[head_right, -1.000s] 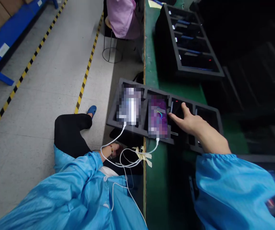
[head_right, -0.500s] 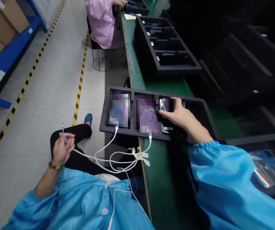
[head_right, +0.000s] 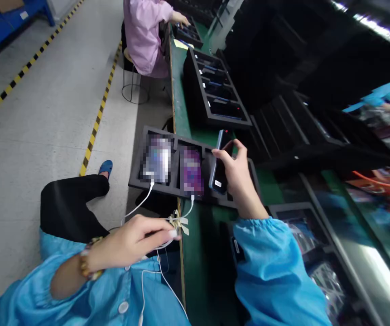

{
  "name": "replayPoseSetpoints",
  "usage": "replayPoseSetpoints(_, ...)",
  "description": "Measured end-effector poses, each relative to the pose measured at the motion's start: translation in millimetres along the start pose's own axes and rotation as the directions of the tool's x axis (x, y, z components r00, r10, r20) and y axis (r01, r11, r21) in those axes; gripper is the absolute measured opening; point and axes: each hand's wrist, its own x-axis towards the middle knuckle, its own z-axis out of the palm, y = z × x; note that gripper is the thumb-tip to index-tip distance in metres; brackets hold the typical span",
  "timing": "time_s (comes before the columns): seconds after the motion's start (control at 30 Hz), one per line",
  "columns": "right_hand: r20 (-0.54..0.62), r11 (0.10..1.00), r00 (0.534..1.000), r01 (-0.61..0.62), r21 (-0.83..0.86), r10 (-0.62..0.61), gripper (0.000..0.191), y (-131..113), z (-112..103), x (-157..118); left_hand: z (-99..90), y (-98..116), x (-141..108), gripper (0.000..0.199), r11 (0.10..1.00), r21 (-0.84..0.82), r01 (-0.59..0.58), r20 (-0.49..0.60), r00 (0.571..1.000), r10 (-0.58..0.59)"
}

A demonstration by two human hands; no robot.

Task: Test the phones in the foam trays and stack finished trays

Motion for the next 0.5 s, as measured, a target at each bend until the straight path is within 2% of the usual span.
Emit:
replayPoseSetpoints(0.07, 0.038, 0.984, 0.999, -0.039, 0.172, 0.033, 0.068, -12.9, 16.2, -13.8, 21.1, -5.3, 27.4, 0.039, 0.997, 0.034, -0.067, -0.123, 0.99, 0.071)
replayPoseSetpoints(0.1, 0.055, 0.968, 0.997, -0.065, 0.243, 0.053, 0.064, -18.2, 23.9, -20.5, 30.0, -9.7, 38.3, 0.035, 0.992, 0.066, -0.111, -0.206, 0.971, 0.123)
replayPoseSetpoints(0.2, 0.107, 0.847, 0.984, -0.18, 0.499, 0.146, 0.058, -28.5, 39.8, -36.0, 47.6, -24.9, 59.9, 0.035, 0.944, 0.262, -0.201, -0.39, 0.873, 0.294)
replayPoseSetpoints(0.27, 0.129, 0.757, 0.969, -0.245, 0.606, 0.21, 0.061, -30.4, 43.4, -41.3, 53.2, -32.8, 67.0, 0.036, 0.895, 0.392, -0.214, -0.414, 0.827, 0.379)
replayPoseSetpoints(0.33, 0.125, 0.727, 0.962, -0.266, 0.633, 0.243, 0.061, -28.7, 43.3, -43.1, 56.7, -37.7, 71.2, 0.035, 0.868, 0.442, -0.225, -0.417, 0.805, 0.421)
replayPoseSetpoints(0.43, 0.105, 0.723, 0.963, -0.255, 0.642, 0.247, 0.056, -22.3, 40.6, -43.0, 61.6, -40.2, 75.9, 0.034, 0.888, 0.387, -0.249, -0.437, 0.799, 0.414)
replayPoseSetpoints(0.5, 0.085, 0.731, 0.968, -0.233, 0.642, 0.234, 0.053, -18.0, 38.7, -43.2, 65.3, -39.3, 79.1, 0.033, 0.911, 0.33, -0.248, -0.442, 0.812, 0.382)
